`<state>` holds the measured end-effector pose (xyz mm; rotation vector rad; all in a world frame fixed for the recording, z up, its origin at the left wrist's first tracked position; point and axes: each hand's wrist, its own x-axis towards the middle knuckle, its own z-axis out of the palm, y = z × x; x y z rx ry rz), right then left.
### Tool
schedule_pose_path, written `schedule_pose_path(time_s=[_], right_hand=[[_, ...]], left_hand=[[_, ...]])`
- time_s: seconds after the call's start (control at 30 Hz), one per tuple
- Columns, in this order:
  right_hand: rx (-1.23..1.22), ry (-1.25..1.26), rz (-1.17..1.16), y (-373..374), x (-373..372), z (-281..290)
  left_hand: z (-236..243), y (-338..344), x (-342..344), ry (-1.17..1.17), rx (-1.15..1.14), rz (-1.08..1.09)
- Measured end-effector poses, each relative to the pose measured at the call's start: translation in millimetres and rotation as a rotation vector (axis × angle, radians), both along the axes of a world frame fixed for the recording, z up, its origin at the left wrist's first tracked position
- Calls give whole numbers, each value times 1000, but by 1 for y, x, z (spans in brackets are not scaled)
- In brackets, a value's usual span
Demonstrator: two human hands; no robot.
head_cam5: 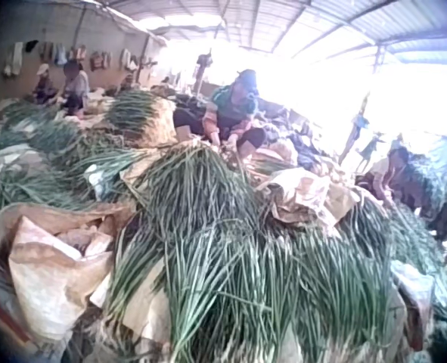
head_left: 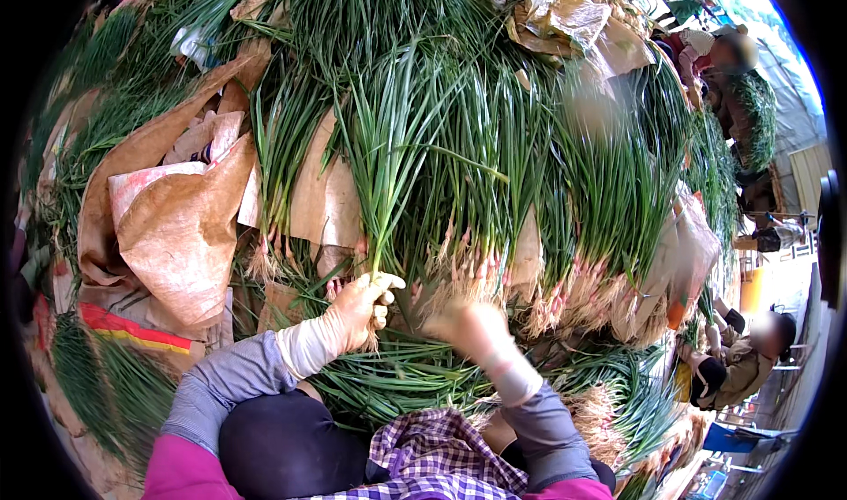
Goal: The person sorts bundles of green onions by hand while sitting on the floor, picking up individual stalks, arranging them into bunches, and placing them onto stacks.
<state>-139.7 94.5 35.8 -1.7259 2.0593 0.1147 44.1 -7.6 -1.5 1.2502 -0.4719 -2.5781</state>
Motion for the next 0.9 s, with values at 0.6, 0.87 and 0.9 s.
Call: schedule_pose_path(time_s=[0.6,0.87,0.9], right_hand=[[-232,-604,-565,-9,24,-17],[205,-452,-59,-1,-1,-27],[254,-797,-562,-5,5,-20]], left_hand=[[30,26,-22,133,-207,-199],[-3,18,1,341,9,-89],[-3,19,0,337,5,-114]])
